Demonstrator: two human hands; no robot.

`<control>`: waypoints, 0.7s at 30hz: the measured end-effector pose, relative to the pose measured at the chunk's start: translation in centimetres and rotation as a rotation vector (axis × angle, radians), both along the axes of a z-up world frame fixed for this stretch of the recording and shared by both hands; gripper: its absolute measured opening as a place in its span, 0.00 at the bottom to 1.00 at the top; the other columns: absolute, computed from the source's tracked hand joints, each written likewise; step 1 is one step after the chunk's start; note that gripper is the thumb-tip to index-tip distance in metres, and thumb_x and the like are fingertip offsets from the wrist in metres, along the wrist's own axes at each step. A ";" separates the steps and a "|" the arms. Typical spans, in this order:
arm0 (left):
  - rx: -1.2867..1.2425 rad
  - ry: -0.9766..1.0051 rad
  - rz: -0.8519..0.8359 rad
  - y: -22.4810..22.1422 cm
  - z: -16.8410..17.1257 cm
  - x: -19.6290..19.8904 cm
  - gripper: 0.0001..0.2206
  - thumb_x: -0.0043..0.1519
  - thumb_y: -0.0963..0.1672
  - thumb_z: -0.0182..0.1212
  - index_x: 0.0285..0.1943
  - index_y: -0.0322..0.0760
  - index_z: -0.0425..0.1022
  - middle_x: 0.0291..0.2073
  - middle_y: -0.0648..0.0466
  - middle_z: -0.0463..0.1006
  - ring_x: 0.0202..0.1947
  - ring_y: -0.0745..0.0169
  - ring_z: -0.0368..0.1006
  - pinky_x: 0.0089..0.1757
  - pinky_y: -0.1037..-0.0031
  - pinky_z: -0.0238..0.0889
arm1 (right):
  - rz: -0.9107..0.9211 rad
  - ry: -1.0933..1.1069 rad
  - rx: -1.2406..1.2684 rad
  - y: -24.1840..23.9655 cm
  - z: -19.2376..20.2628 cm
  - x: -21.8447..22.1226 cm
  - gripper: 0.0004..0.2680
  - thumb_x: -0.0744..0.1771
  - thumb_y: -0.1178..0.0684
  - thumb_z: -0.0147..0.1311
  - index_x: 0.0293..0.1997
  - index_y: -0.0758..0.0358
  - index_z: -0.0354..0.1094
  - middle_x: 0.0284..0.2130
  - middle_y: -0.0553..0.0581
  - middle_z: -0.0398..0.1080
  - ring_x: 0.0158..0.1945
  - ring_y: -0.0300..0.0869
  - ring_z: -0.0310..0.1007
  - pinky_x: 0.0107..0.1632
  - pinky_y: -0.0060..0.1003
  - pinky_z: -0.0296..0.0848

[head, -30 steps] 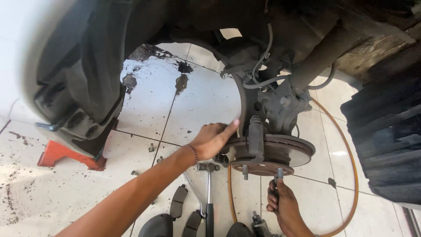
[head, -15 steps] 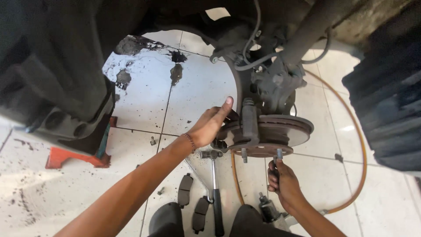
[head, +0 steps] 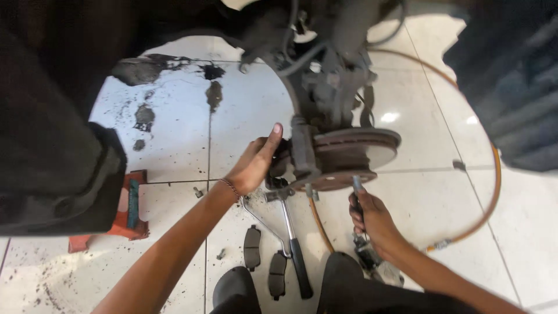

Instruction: Removing automotive components from a wheel hub to access and service the brake assembly.

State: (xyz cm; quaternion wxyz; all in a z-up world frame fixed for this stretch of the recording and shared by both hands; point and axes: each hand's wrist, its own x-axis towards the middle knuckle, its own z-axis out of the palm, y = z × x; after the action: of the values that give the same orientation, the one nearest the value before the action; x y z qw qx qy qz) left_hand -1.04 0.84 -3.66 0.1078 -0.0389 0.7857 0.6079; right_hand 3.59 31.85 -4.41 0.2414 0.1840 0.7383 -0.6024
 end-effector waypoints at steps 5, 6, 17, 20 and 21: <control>-0.055 -0.062 -0.040 0.4 1.0 0.1 0.52 0.63 0.69 0.26 0.57 0.14 0.67 0.49 0.31 0.70 0.52 0.39 0.66 0.56 0.54 0.58 | 0.061 0.016 0.070 -0.2 1.3 -0.1 0.16 0.72 0.37 0.36 0.34 0.58 0.58 0.19 0.45 0.53 0.22 0.35 0.49 0.27 0.33 0.58; -0.006 -0.059 -0.041 0.6 2.0 0.3 0.52 0.62 0.69 0.25 0.56 0.14 0.69 0.49 0.29 0.72 0.51 0.37 0.67 0.55 0.55 0.60 | 0.070 -0.017 0.069 -0.2 1.1 -0.1 0.16 0.71 0.37 0.36 0.34 0.57 0.59 0.19 0.45 0.53 0.22 0.34 0.49 0.27 0.33 0.57; -0.165 -0.134 0.029 0.2 1.4 0.2 0.48 0.65 0.67 0.26 0.61 0.16 0.67 0.54 0.27 0.72 0.59 0.36 0.69 0.60 0.59 0.59 | 0.082 -0.157 -0.034 -1.4 -0.4 -0.7 0.17 0.71 0.35 0.38 0.35 0.57 0.61 0.20 0.45 0.52 0.23 0.34 0.48 0.28 0.33 0.55; -0.040 -0.093 -0.019 0.2 -0.2 0.6 0.49 0.64 0.67 0.26 0.62 0.16 0.68 0.57 0.29 0.71 0.62 0.37 0.66 0.62 0.60 0.55 | 0.079 -0.205 -0.019 -1.7 -1.0 -0.1 0.16 0.71 0.35 0.36 0.38 0.56 0.64 0.20 0.44 0.52 0.23 0.34 0.47 0.29 0.33 0.56; 0.067 -0.036 0.012 0.1 -1.4 0.3 0.49 0.63 0.68 0.26 0.64 0.18 0.66 0.60 0.34 0.70 0.64 0.43 0.64 0.63 0.61 0.51 | 0.077 -0.202 -0.046 -1.9 -1.2 -0.1 0.16 0.71 0.35 0.37 0.38 0.56 0.63 0.20 0.44 0.51 0.23 0.34 0.47 0.29 0.32 0.55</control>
State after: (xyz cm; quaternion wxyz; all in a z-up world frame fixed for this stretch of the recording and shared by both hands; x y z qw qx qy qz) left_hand -0.76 0.94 -5.06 0.1193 -0.0510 0.7627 0.6336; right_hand 3.51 29.93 -5.59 0.3418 0.2099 0.7025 -0.5879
